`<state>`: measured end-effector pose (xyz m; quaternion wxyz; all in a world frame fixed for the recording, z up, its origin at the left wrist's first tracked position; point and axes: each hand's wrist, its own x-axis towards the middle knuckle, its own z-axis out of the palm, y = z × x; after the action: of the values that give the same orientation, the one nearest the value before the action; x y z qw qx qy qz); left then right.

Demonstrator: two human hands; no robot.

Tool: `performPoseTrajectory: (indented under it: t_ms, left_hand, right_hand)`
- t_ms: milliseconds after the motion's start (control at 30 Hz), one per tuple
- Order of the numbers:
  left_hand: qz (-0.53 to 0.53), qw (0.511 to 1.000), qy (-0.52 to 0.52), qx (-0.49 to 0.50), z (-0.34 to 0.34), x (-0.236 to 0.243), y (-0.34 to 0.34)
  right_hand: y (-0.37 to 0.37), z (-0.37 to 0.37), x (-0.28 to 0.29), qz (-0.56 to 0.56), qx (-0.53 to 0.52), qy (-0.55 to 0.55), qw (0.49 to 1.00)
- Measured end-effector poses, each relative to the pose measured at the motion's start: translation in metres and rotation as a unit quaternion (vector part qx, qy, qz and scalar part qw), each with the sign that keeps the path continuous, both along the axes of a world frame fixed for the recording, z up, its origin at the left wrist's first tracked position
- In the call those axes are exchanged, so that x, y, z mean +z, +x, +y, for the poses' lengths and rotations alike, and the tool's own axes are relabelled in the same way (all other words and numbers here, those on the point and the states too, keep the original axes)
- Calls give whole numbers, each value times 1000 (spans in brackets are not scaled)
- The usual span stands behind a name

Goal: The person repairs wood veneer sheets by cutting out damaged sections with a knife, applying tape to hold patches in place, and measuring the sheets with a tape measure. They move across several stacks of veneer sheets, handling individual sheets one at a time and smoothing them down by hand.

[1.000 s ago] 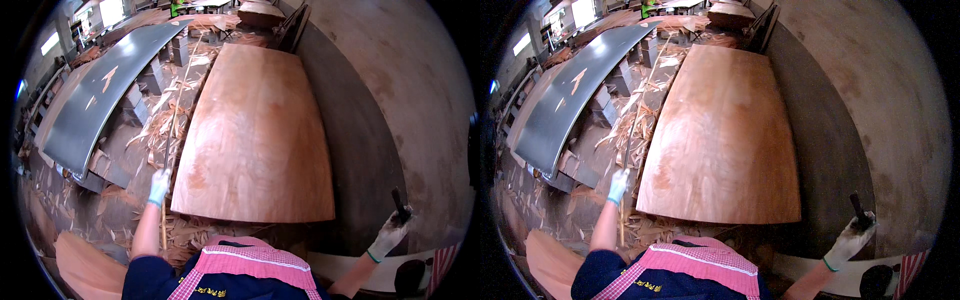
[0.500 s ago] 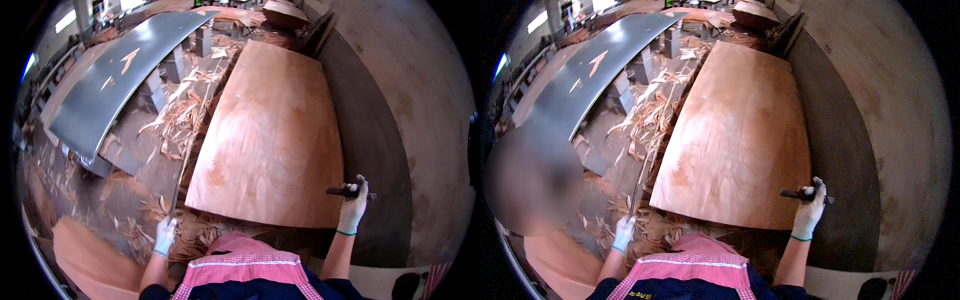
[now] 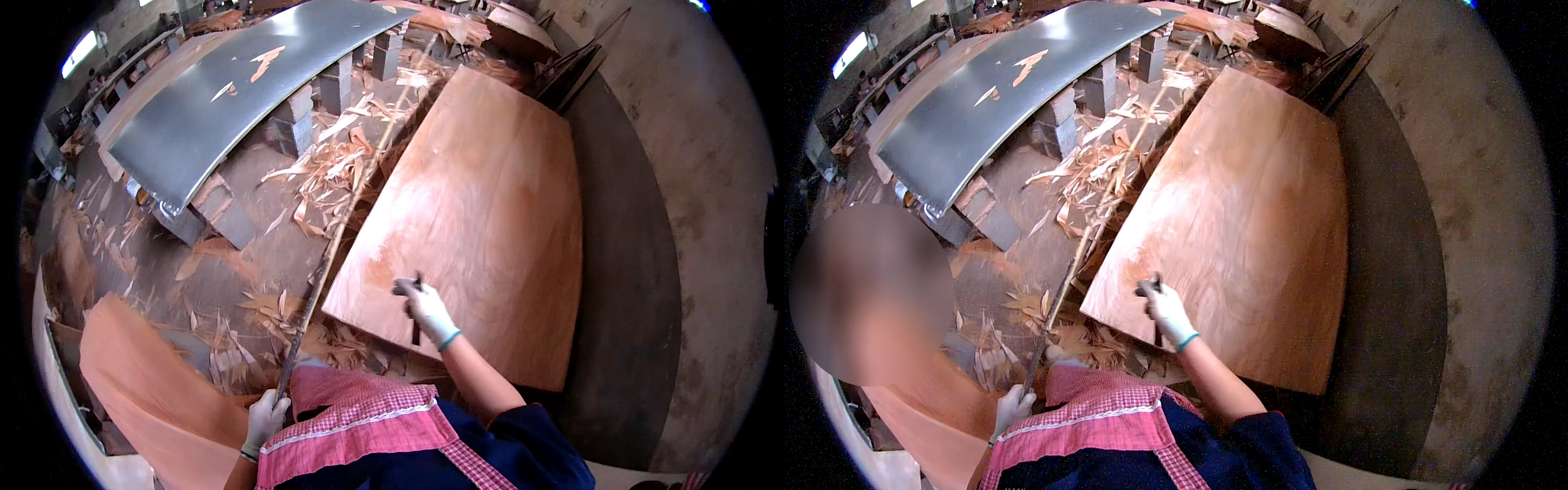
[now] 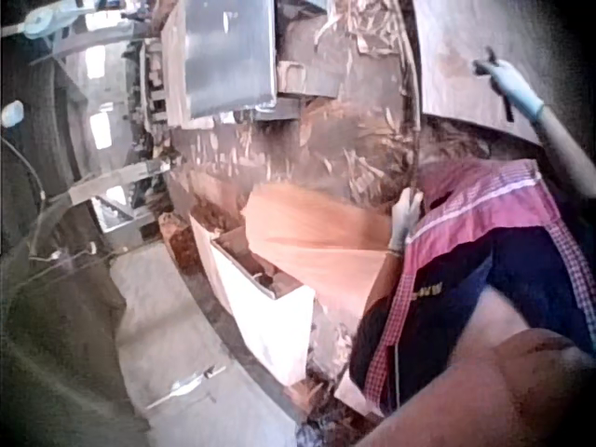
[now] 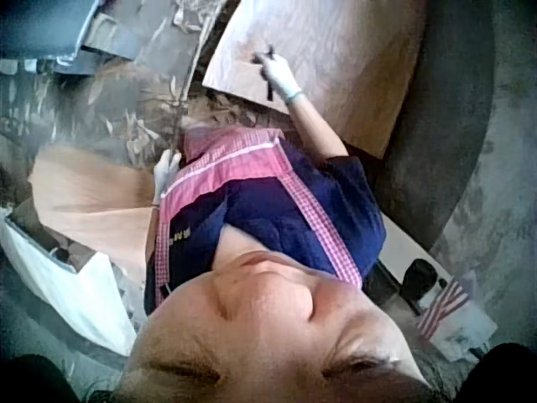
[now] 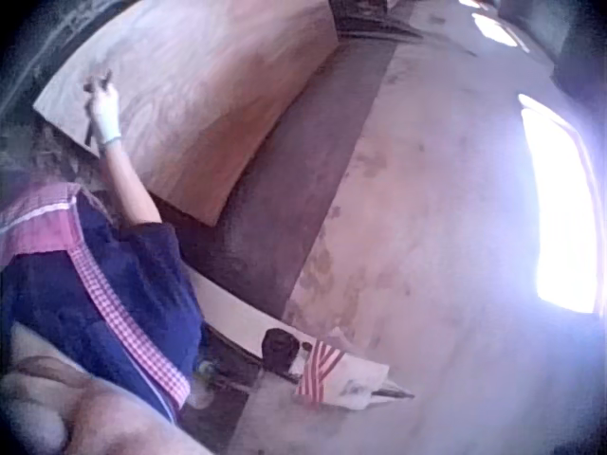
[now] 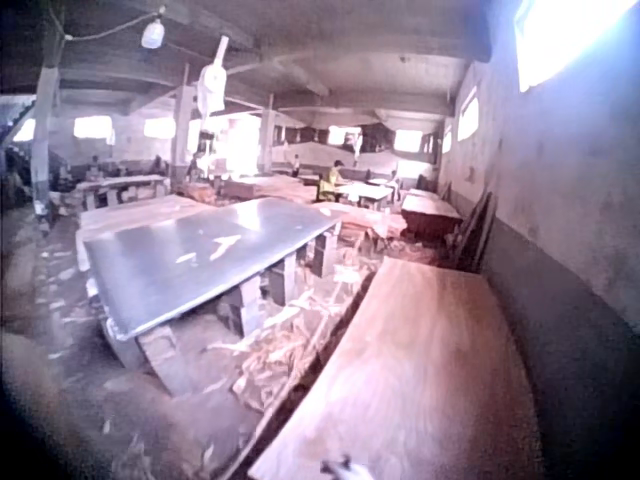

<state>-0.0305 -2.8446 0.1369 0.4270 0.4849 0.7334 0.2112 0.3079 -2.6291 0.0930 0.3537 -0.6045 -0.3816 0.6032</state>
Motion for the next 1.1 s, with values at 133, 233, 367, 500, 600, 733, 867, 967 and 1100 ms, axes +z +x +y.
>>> performPoseTrajectory:
  t_ms: [133, 233, 367, 500, 600, 733, 867, 967, 1100]
  left_hand:
    - [55, 994, 47, -85, 23, -31, -63]
    - [53, 985, 25, -165, 60, -47, -122]
    - [41, 980, 48, -191, 76, -57, -243]
    - [-13, 967, -78, -240, 72, -86, -343]
    - [-26, 972, -105, -211, 68, -79, -404]
    - [15, 988, 48, -145, 88, -37, -486]
    - [-142, 989, -43, -18, 159, -49, -554]
    - [-449, 822, -146, 320, 200, -59, -613]
    - [170, 977, 92, -87, 226, -10, -707]
  right_hand:
    - [-112, 45, -5, 31, 59, 61, 996]
    - [-181, 83, -47, 6, -20, 128, 992]
    - [-299, 99, -94, -85, -33, 146, 985]
    - [-392, 97, -163, -140, 34, 76, 987]
    - [-473, 103, -176, -295, 148, -2, 944]
    - [-554, 127, -98, -61, 27, -35, 997]
    - [-556, 208, -73, 12, 59, 65, 996]
    - [-570, 298, -51, -99, 33, 189, 976]
    - [-678, 373, 46, 78, -37, 200, 976]
